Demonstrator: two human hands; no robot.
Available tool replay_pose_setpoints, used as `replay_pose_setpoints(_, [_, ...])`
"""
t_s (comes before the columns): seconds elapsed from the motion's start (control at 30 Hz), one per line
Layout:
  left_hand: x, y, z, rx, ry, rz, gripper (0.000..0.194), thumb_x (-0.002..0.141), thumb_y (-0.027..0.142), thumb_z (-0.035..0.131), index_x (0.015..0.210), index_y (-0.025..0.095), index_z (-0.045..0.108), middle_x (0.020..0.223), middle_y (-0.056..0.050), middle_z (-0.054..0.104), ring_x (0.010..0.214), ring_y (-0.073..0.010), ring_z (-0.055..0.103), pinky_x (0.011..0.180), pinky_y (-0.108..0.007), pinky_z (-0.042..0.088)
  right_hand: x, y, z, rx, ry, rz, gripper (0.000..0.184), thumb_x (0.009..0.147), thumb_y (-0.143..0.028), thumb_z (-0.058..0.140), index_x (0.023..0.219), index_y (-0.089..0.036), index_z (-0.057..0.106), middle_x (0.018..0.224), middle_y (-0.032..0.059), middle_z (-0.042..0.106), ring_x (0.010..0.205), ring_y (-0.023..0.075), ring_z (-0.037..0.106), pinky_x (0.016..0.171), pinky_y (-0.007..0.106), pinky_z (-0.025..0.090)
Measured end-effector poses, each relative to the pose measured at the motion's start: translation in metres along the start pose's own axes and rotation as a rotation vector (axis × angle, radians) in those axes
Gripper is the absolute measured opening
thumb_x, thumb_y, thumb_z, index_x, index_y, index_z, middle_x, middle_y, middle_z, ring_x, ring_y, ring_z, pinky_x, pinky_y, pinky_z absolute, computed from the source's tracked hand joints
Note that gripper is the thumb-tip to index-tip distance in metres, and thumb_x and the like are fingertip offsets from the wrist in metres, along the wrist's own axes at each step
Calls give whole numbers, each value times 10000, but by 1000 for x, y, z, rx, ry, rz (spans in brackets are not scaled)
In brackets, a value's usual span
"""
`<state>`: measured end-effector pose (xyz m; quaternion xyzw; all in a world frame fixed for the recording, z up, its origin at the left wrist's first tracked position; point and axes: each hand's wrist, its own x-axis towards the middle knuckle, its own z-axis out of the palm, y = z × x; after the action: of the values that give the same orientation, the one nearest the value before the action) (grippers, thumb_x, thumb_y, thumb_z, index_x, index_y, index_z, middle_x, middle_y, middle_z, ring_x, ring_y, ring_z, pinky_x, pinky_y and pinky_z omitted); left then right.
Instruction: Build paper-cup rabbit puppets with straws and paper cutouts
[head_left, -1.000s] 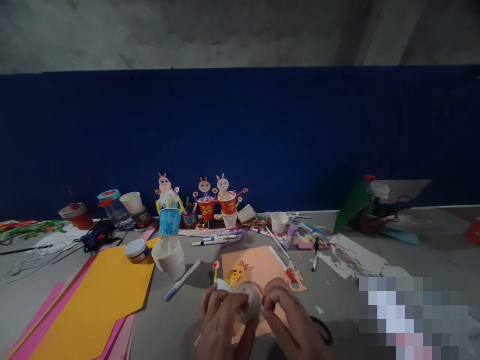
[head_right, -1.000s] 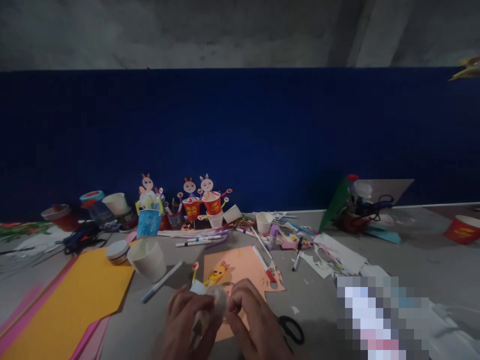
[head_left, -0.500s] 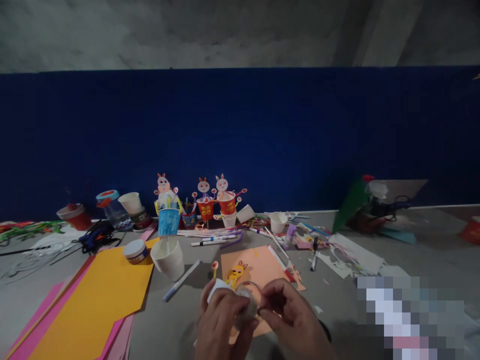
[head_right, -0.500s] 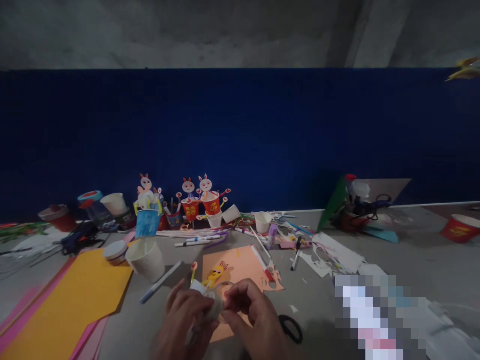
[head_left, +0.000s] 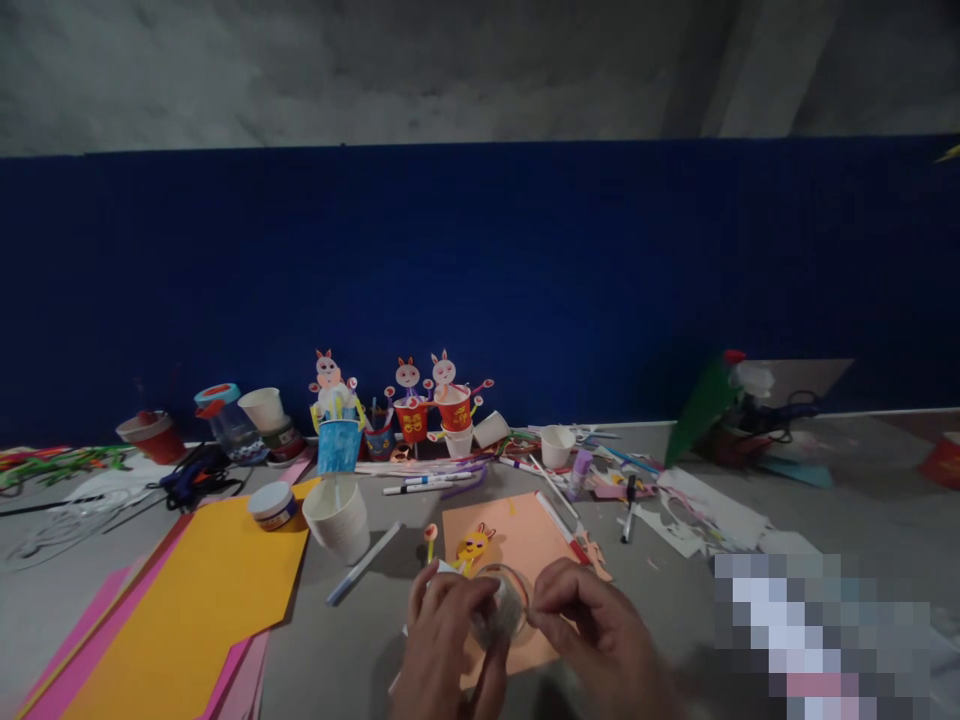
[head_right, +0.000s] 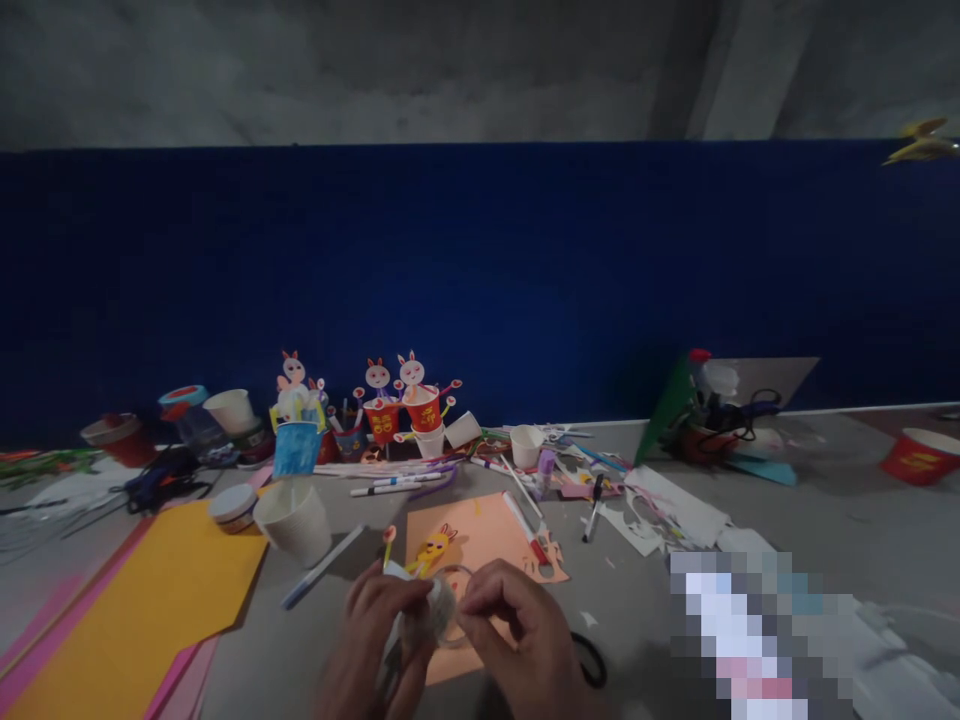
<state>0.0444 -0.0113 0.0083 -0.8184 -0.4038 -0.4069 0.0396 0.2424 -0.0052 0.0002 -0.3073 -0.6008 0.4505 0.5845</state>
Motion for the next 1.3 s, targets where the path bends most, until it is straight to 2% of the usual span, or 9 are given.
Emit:
replay_pose_setpoints(0.13, [6, 5, -5, 23, -12, -19, 350, 832, 81, 605, 1140, 241, 563, 892, -21, 742, 817, -227, 670, 850, -403, 518, -4, -5, 2, -95, 60, -78, 127, 918, -230, 659, 793, -238, 642, 823, 30, 651, 808, 193, 631, 748, 271, 523])
replay_pose_setpoints(0.33, [6, 3, -9, -96, -33, -11, 338, 856, 151, 674, 1163, 254, 579, 913, -15, 741, 831, -220, 657, 831, -379, 536, 5, -5, 0, 10, 91, 17, 127, 916, -277, 679, 801, -235, 644, 840, 15, 621, 808, 173, 599, 744, 240, 515])
replay_pose_setpoints(0.53, [4, 6, -7, -166, -24, -38, 363, 877, 127, 618, 1213, 263, 603, 956, -55, 754, 909, -243, 683, 767, -346, 584, 6, -7, 2, -35, 88, 4, 156, 917, -308, 673, 788, -226, 645, 833, 22, 604, 812, 184, 581, 736, 250, 509])
replay_pose_setpoints(0.67, [6, 8, -5, -236, -14, -84, 357, 885, 107, 593, 1203, 268, 611, 984, -62, 740, 926, -242, 689, 775, -340, 588, 7, -11, 1, -61, 79, 44, 158, 929, -311, 648, 800, -222, 635, 812, 16, 598, 772, 178, 577, 700, 249, 497])
replay_pose_setpoints(0.83, [3, 13, 6, -474, -61, -243, 137, 974, 264, 535, 1064, 258, 639, 922, -51, 669, 845, -203, 669, 731, -299, 570, 11, -22, 1, -130, 37, 32, 124, 933, -232, 592, 813, -223, 623, 830, 10, 592, 806, 176, 578, 723, 250, 475])
replay_pose_setpoints(0.93, [-1, 14, 17, -595, -3, -300, 184, 982, 390, 525, 1005, 258, 651, 901, -49, 631, 788, -194, 639, 688, -300, 551, 15, -30, 0, -195, -33, 18, 119, 904, -181, 582, 795, -221, 607, 815, 2, 586, 774, 167, 571, 697, 251, 455])
replay_pose_setpoints(1.1, [-6, 9, 29, -842, -51, -324, 278, 983, 410, 528, 1226, 302, 607, 1146, -94, 626, 878, -200, 671, 744, -329, 590, 22, -38, -4, -262, -119, 76, 110, 857, -139, 583, 785, -215, 614, 787, -5, 596, 741, 165, 585, 668, 258, 444])
replay_pose_setpoints(1.17, [-7, 8, 30, -963, -72, -341, 296, 986, 405, 529, 1259, 316, 599, 1219, -106, 597, 867, -193, 682, 734, -336, 609, 25, -39, -6, -274, -136, 89, 107, 847, -140, 586, 781, -214, 622, 778, -5, 603, 731, 166, 588, 653, 257, 443])
replay_pose_setpoints(1.3, [-4, 9, 28, -1049, -92, -340, 254, 965, 416, 573, 1161, 287, 670, 1150, -111, 615, 1052, -252, 664, 799, -347, 609, 32, -44, -9, -310, -178, 62, 116, 843, -136, 589, 765, -214, 624, 772, -5, 593, 705, 161, 577, 629, 257, 437])
